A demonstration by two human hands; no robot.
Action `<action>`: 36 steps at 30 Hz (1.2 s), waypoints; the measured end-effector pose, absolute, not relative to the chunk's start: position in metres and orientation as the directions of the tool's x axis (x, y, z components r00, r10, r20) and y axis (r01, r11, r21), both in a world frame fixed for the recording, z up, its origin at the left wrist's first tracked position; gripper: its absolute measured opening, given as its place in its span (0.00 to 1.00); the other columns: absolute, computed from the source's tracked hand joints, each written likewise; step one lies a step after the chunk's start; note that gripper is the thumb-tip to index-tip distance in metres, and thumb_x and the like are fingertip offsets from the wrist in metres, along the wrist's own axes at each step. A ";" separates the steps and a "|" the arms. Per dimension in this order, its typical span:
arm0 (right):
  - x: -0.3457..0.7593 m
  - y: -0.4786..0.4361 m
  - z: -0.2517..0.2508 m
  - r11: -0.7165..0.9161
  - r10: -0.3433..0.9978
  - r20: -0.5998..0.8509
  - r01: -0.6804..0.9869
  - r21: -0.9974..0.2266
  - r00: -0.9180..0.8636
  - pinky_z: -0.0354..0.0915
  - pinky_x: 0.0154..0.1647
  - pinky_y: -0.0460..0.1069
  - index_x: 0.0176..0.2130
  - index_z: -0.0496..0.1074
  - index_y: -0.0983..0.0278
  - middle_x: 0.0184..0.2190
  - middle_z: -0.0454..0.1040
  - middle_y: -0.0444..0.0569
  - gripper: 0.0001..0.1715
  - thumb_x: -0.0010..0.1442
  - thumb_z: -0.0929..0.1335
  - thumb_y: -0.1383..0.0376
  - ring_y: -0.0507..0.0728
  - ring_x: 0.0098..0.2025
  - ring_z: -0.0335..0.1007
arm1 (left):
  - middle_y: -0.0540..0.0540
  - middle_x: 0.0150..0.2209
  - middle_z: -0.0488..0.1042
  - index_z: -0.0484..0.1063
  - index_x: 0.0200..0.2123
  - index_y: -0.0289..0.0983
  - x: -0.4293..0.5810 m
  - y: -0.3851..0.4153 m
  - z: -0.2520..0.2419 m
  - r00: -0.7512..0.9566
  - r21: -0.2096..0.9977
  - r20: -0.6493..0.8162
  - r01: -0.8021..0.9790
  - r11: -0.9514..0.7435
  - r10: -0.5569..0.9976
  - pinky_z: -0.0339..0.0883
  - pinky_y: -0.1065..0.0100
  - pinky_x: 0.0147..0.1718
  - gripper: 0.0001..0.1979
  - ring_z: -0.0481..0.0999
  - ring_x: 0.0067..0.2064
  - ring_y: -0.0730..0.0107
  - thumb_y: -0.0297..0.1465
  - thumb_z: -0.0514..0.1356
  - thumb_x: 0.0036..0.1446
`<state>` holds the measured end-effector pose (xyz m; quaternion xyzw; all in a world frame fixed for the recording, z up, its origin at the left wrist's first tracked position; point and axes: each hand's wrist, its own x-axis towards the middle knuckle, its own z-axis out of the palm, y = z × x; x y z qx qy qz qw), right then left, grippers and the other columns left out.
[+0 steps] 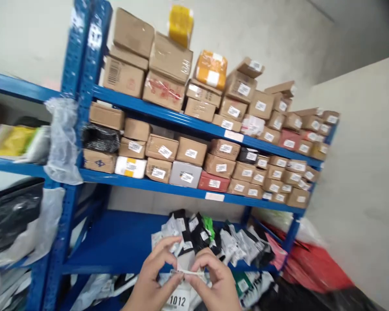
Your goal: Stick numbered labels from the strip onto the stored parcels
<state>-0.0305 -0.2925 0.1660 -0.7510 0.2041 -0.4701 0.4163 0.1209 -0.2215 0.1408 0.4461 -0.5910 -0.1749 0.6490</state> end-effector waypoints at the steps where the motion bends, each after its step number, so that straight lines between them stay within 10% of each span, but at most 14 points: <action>1: -0.018 -0.291 0.167 -0.554 -0.707 0.533 0.105 -0.826 0.465 0.61 0.31 0.48 0.24 0.73 0.62 0.24 0.69 0.46 0.13 0.49 0.74 0.56 0.54 0.28 0.64 | 0.42 0.42 0.74 0.68 0.32 0.41 0.128 -0.218 0.141 0.279 0.835 0.549 -0.154 0.528 -0.788 0.66 0.63 0.42 0.06 0.73 0.44 0.60 0.37 0.60 0.55; 6: 0.052 -0.287 0.188 -0.539 -0.728 0.540 0.134 -0.831 0.422 0.65 0.28 0.47 0.29 0.74 0.63 0.23 0.73 0.48 0.13 0.51 0.72 0.56 0.55 0.27 0.69 | 0.49 0.23 0.72 0.71 0.32 0.37 0.169 -0.213 0.162 0.502 0.925 0.250 0.130 0.357 -0.828 0.62 0.72 0.24 0.15 0.69 0.25 0.71 0.42 0.66 0.48; 15: 0.192 -0.323 0.259 -0.860 -0.445 0.860 0.147 -0.488 0.249 0.68 0.33 0.48 0.31 0.77 0.62 0.31 0.75 0.49 0.07 0.57 0.68 0.64 0.56 0.35 0.72 | 0.53 0.19 0.66 0.65 0.22 0.37 0.282 -0.258 0.224 0.733 0.842 0.421 -0.097 0.531 -0.535 0.57 0.74 0.21 0.20 0.64 0.22 0.74 0.48 0.63 0.48; 21: 0.279 -0.383 0.339 -0.911 -0.379 0.924 0.157 -0.382 0.049 0.68 0.37 0.49 0.32 0.77 0.64 0.31 0.77 0.48 0.07 0.56 0.68 0.65 0.55 0.34 0.72 | 0.50 0.22 0.70 0.69 0.23 0.36 0.350 -0.277 0.224 0.575 0.874 0.483 -0.276 0.399 -0.660 0.58 0.71 0.24 0.17 0.66 0.25 0.70 0.45 0.62 0.50; 27: 0.338 -0.435 0.385 -0.947 -0.204 0.933 -0.301 -0.111 0.297 0.64 0.36 0.48 0.29 0.75 0.65 0.28 0.73 0.48 0.05 0.56 0.68 0.71 0.54 0.30 0.68 | 0.44 0.37 0.71 0.69 0.30 0.39 0.381 -0.290 0.262 0.296 0.504 0.856 -0.656 0.561 -0.423 0.61 0.68 0.40 0.10 0.70 0.40 0.63 0.35 0.53 0.60; 36: 0.328 -0.439 0.383 -0.714 -0.047 0.914 -0.653 0.252 0.404 0.59 0.30 0.49 0.36 0.74 0.64 0.36 0.71 0.52 0.08 0.57 0.69 0.62 0.57 0.32 0.66 | 0.45 0.34 0.69 0.67 0.29 0.40 0.381 -0.286 0.251 0.211 0.434 0.896 -0.607 0.665 -0.392 0.62 0.68 0.37 0.09 0.69 0.37 0.65 0.31 0.52 0.62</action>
